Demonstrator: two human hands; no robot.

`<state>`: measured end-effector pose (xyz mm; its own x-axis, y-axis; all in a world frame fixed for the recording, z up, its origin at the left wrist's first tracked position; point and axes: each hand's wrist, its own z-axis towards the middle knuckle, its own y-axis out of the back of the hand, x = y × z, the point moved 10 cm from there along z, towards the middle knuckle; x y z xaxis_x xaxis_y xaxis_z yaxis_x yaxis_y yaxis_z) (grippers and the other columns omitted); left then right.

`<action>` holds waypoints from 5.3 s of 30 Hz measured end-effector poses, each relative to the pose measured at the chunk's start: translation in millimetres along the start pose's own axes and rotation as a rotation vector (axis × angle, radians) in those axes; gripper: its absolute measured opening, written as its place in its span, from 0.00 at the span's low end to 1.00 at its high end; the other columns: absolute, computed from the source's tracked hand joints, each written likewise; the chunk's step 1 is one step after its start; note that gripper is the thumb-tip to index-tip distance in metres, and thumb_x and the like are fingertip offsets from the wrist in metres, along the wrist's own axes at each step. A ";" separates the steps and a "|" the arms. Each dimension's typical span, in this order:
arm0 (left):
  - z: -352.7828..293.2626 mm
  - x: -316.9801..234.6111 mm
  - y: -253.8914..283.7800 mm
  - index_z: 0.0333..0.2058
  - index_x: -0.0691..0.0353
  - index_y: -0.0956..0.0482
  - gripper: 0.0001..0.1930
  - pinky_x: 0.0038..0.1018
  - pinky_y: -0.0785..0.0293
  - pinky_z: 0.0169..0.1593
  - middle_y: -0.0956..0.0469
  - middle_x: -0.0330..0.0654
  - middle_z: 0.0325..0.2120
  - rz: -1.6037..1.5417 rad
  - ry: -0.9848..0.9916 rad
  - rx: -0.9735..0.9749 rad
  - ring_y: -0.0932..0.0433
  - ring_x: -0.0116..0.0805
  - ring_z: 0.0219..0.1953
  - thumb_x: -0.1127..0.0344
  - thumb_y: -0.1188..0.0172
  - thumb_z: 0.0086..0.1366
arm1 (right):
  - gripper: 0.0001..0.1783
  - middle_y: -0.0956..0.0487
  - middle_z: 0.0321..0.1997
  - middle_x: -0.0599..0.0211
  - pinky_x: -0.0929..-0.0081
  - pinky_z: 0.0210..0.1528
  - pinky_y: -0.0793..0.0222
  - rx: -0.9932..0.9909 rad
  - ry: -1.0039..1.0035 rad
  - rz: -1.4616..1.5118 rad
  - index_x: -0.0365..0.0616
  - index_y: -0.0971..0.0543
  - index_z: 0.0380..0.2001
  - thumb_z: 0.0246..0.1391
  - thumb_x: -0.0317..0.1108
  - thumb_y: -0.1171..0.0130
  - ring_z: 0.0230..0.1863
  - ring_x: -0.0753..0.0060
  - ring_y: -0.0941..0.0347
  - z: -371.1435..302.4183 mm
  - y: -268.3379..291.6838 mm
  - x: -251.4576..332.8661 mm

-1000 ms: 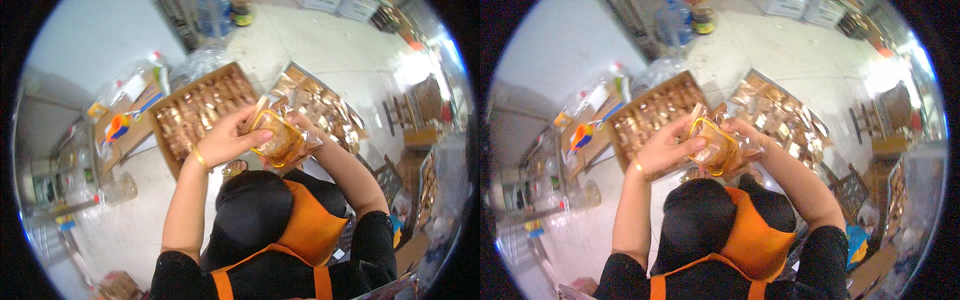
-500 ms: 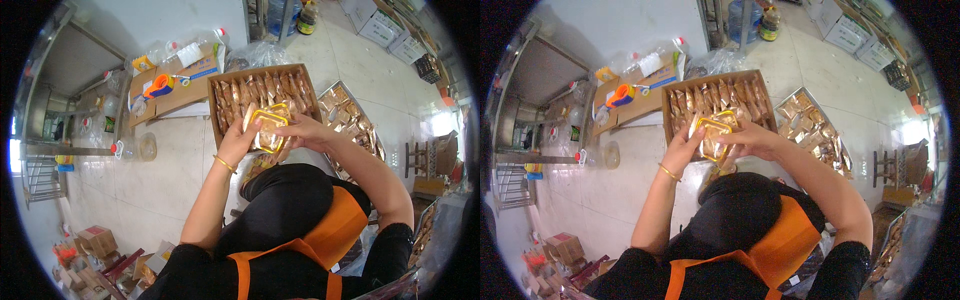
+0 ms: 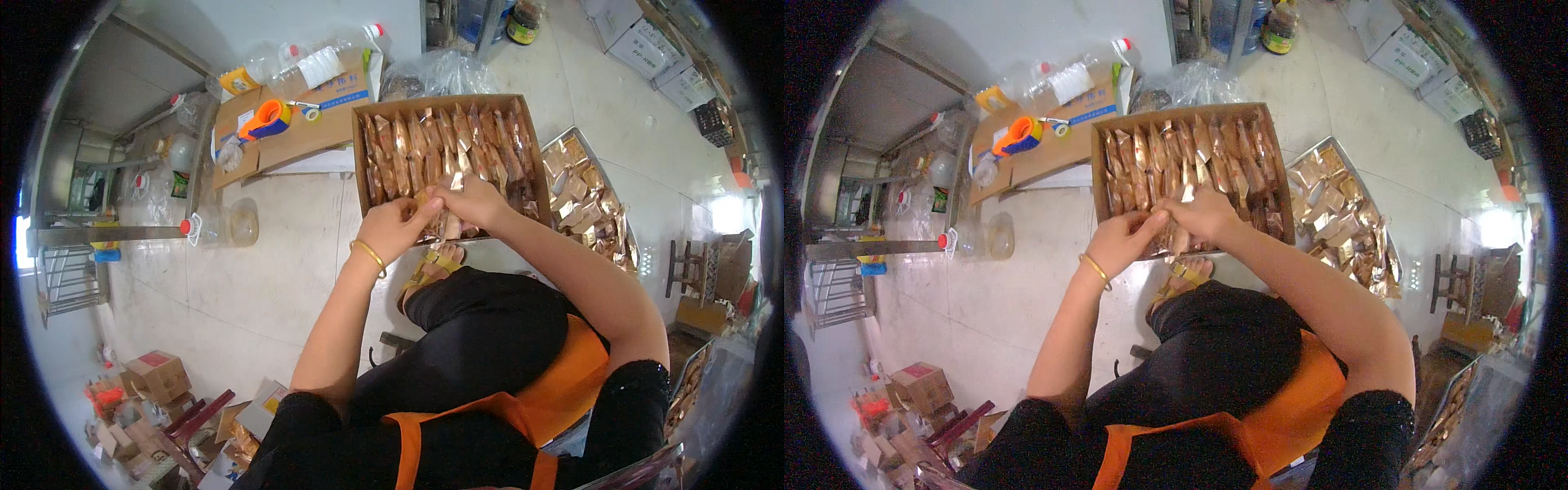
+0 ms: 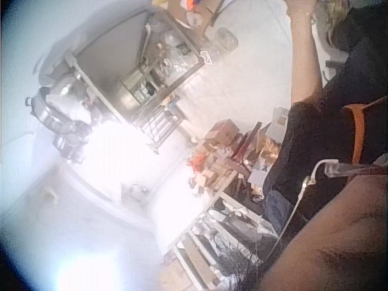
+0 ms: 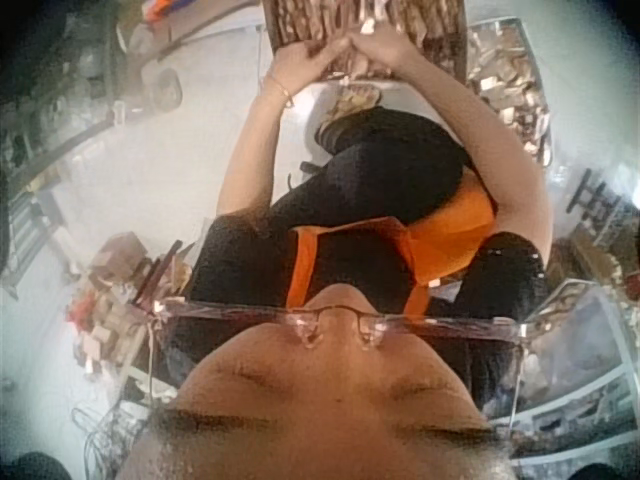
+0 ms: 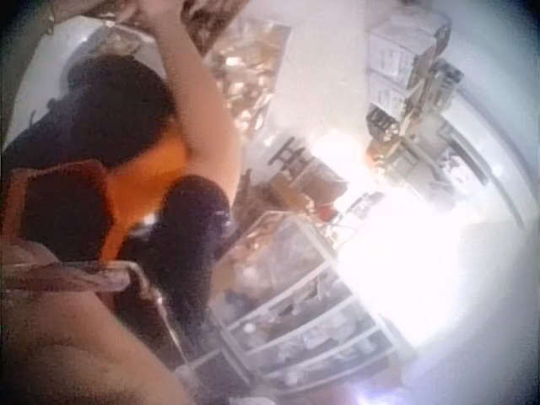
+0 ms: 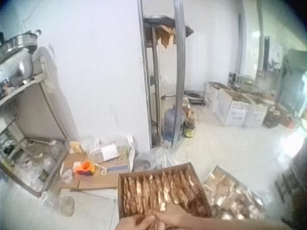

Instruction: The person carries a metal tray to a table, then sits on the floor and packs individually wrapped food items from the tray into a cardboard box. They arrange the items neatly and write on the box with a marker.

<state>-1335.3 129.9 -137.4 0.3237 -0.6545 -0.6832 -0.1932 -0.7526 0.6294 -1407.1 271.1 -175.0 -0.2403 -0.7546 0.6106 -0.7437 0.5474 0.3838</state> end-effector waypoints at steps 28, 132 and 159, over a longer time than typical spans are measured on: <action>56.3 74.8 -89.0 0.31 0.67 0.22 0.36 0.26 0.28 0.36 0.23 0.40 0.23 -0.227 0.218 0.345 0.27 0.30 0.26 0.33 0.55 0.68 | 0.23 0.17 0.37 0.49 0.57 0.45 0.23 -0.188 0.282 -0.642 0.37 0.17 0.27 0.49 0.51 0.36 0.42 0.51 0.19 8.8 7.8 15.3; -61.8 56.0 35.1 0.66 0.54 0.41 0.37 0.40 0.30 0.61 0.31 0.43 0.60 -1.788 -0.158 -0.005 0.31 0.42 0.60 0.40 0.45 0.66 | 0.20 0.21 0.50 0.62 0.72 0.53 0.29 -0.613 0.367 0.590 0.36 0.28 0.54 0.62 0.33 0.45 0.48 0.71 0.24 -157.0 176.5 -148.1; -29.4 26.9 32.9 0.53 0.64 0.26 0.21 0.45 0.27 0.46 0.23 0.64 0.34 0.069 -0.008 -0.346 0.24 0.63 0.39 0.54 0.52 0.71 | 0.23 0.28 0.58 0.63 0.65 0.46 0.19 0.226 -0.141 0.661 0.46 0.31 0.58 0.62 0.41 0.43 0.50 0.68 0.25 -0.7 -54.3 -6.1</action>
<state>-1305.7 89.7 -124.3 0.3132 -0.7043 -0.6371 0.1113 -0.6390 0.7611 -1364.9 246.2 -199.1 -0.7529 -0.3383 0.5645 -0.5216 0.8298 -0.1985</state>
